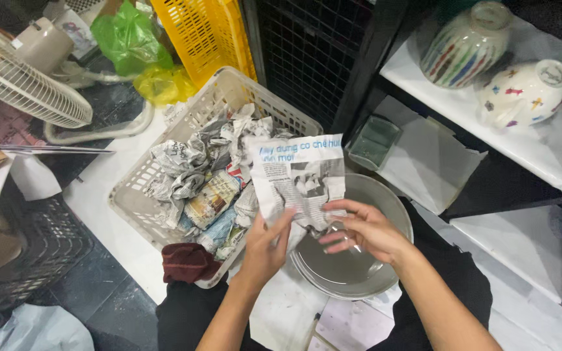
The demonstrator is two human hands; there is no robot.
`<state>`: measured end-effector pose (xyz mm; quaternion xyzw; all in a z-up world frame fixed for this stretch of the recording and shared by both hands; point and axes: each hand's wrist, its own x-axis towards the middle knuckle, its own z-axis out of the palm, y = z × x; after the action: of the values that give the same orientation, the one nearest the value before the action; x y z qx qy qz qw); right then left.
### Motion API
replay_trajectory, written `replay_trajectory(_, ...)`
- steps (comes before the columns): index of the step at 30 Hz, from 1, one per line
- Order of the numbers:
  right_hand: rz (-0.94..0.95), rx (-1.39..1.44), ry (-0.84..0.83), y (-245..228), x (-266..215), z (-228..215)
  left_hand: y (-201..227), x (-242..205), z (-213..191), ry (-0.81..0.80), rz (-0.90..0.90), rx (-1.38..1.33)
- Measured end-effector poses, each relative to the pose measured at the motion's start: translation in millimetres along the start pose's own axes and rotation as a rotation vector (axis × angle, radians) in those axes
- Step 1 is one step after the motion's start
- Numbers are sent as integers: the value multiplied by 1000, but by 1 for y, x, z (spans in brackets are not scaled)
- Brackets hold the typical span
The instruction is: The person wraps various ceramic items, including a glass container, a small bowl, a cup, and a small jar, using newspaper. They carefully fold the newspaper around each item and place the wrapped items into a white plastic basket.
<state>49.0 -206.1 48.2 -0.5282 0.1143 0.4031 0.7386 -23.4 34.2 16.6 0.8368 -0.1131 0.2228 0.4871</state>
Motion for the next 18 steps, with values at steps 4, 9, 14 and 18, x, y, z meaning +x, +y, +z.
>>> replay_trajectory(4,-67,-111,-38,-11,-7,-2,3,3,-10,-151,-144,-53)
replay_trajectory(9,-263,-89,-23,-8,-24,-14,17,8,-7,-104,-462,-347)
replay_trajectory(14,-513,-154,56,9,-49,-22,31,13,-3,-42,-472,-454)
replay_trajectory(18,-523,-172,74,18,-44,-22,34,9,6,-109,-417,-462)
